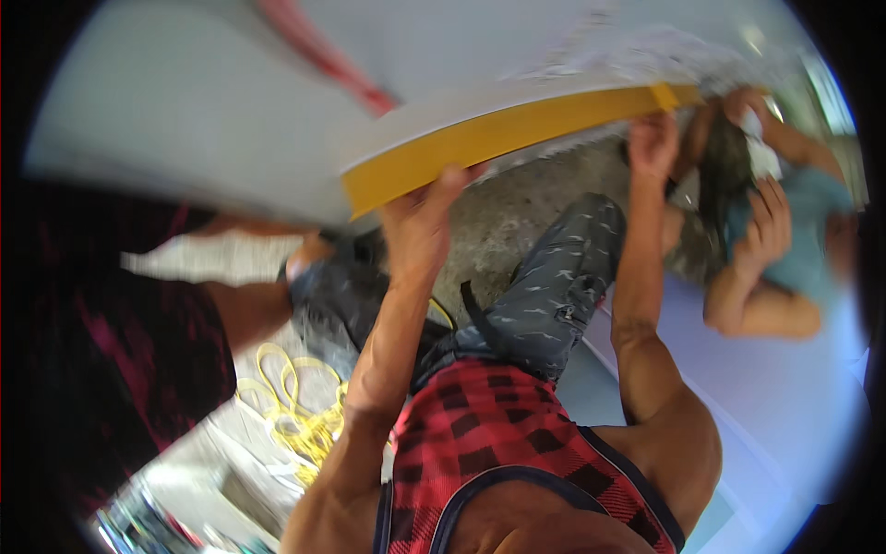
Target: Collaborating to apply adhesive and gold-colored trim pieces to a large white LED-backlit sign.
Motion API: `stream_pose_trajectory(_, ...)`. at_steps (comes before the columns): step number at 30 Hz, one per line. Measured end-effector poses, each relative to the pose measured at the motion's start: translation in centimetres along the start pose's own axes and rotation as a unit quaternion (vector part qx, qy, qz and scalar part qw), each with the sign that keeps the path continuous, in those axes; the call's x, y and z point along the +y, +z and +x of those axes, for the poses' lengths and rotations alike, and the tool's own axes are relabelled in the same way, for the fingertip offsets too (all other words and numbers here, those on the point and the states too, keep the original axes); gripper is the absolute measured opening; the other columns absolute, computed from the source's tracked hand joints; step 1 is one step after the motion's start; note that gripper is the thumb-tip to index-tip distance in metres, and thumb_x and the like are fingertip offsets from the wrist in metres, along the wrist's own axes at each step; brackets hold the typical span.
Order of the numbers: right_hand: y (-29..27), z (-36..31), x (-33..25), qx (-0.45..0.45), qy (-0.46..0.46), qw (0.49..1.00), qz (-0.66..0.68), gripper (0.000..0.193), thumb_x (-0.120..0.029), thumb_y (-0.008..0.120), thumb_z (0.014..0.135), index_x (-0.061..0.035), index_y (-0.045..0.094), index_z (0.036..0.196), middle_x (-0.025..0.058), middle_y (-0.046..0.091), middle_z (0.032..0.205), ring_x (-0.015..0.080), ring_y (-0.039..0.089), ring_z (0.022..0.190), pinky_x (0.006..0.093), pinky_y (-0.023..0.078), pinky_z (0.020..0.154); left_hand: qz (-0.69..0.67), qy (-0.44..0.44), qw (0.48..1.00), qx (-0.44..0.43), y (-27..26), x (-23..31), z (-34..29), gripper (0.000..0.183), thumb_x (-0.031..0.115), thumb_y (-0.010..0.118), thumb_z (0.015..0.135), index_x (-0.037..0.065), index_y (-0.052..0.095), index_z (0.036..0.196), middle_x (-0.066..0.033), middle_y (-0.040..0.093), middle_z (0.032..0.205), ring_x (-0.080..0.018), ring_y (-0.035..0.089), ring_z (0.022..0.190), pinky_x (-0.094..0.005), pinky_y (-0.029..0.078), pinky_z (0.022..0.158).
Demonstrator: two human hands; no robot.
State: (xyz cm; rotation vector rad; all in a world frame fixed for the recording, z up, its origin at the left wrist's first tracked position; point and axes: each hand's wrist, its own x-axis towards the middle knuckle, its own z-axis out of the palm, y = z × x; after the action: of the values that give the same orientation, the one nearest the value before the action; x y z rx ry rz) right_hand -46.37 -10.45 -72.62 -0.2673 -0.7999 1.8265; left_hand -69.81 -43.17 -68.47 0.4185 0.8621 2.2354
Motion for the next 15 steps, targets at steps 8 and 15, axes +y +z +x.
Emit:
stream_pose_trajectory(8, 0.8, 5.0, 1.7, 0.029, -0.015, 0.999, -0.021, 0.024, -0.016, 0.060, 0.091, -0.0036, 0.060, 0.111, 0.0068, 0.062, 0.109, 0.0207, 0.056, 0.105, 0.0391, 0.046, 0.095, 0.005, -0.016, 1.000, 0.000, 0.2, -2.6, 3.7, 0.039, 0.008, 0.065, 0.089, 0.004, 0.052, 0.126, -0.0111, 0.059, 0.121, -0.0267, 0.060, 0.110, -0.0464, 0.053, 0.093)
stream_pose_trajectory(15, 0.9, 5.4, 2.4, 0.052, -0.012, 0.998, -0.030, 0.027, -0.017, 0.063, 0.090, -0.0041, 0.059, 0.113, 0.0069, 0.059, 0.110, 0.0214, 0.054, 0.104, 0.0392, 0.046, 0.096, -0.023, -0.030, 0.997, -0.063, -0.6, -3.9, 4.1, 0.045, 0.013, 0.065, 0.090, 0.002, 0.047, 0.130, -0.0135, 0.057, 0.126, -0.0331, 0.058, 0.114, -0.0502, 0.050, 0.097)
